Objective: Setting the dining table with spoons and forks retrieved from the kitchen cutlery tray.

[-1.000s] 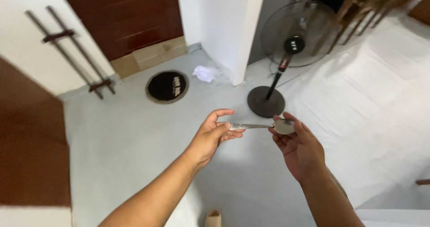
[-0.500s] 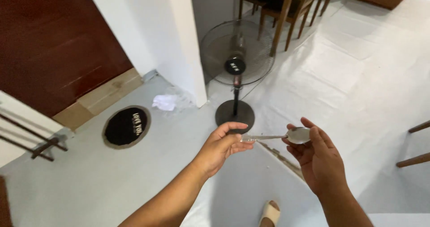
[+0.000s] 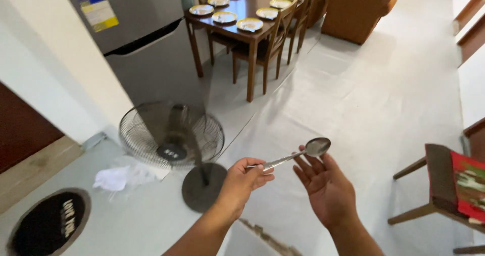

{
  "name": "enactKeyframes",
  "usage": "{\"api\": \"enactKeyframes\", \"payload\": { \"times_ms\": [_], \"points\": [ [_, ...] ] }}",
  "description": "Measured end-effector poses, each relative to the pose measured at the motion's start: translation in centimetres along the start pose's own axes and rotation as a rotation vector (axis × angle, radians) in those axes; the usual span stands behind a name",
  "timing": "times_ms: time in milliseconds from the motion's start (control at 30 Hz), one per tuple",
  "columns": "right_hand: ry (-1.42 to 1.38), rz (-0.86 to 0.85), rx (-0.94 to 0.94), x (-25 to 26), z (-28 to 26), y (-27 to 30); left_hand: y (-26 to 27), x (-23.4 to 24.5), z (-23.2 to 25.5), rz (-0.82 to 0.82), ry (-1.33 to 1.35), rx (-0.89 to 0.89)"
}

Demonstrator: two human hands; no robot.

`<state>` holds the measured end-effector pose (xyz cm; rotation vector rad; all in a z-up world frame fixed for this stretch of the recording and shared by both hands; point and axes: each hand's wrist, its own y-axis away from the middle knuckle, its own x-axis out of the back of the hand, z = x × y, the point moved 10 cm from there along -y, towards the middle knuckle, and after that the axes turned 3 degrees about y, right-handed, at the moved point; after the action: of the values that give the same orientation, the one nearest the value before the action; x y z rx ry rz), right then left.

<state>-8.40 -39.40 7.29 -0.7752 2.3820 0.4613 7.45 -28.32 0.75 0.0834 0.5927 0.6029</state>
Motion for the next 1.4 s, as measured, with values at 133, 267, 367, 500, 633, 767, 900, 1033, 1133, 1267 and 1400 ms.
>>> {"api": "enactKeyframes", "payload": {
  "times_ms": [133,267,367,500,633,767,900,1033,1133,1267,1400],
  "points": [
    [0.203,0.109,-0.036,0.0,-1.8,-5.7,-7.5,-2.4,0.8,-0.006,-0.064,0.004],
    [0.262,0.057,-0.038,1.0,-2.4,-14.7,-17.1,-3.7,2.0,-0.033,-0.194,-0.015],
    [0.227,0.072,-0.092,1.1,-3.3,-22.3,-25.1,-5.1,3.1,-0.045,-0.238,-0.01],
    [0.166,0.068,-0.075,1.5,-5.9,-31.7,-36.2,-7.8,4.1,-0.073,-0.264,0.028],
    [0.113,0.036,-0.008,0.9,-9.8,-40.2,-43.9,-11.0,8.1,-0.113,-0.318,0.041],
    [0.118,0.136,-0.002,1.6,-12.1,-45.9,-50.1,-13.0,8.4,-0.224,-0.278,0.154],
    [0.041,0.131,0.011,3.6,-13.9,-52.7,-55.3,-16.3,9.6,-0.32,-0.231,0.2],
    [0.013,0.09,-0.039,6.9,-15.5,-61.0,-63.3,-18.9,8.3,-0.327,-0.2,0.191],
    [0.041,0.065,-0.063,10.5,-17.6,-67.7,-69.9,-21.7,6.7,-0.323,-0.147,0.188],
    [0.044,-0.003,-0.106,13.5,-21.5,-75.7,-78.0,-26.6,6.9,-0.322,-0.067,0.126],
    [0.054,-0.085,-0.105,15.6,-26.6,-82.9,-83.4,-31.5,7.6,-0.332,-0.062,0.109]
  ]
}}
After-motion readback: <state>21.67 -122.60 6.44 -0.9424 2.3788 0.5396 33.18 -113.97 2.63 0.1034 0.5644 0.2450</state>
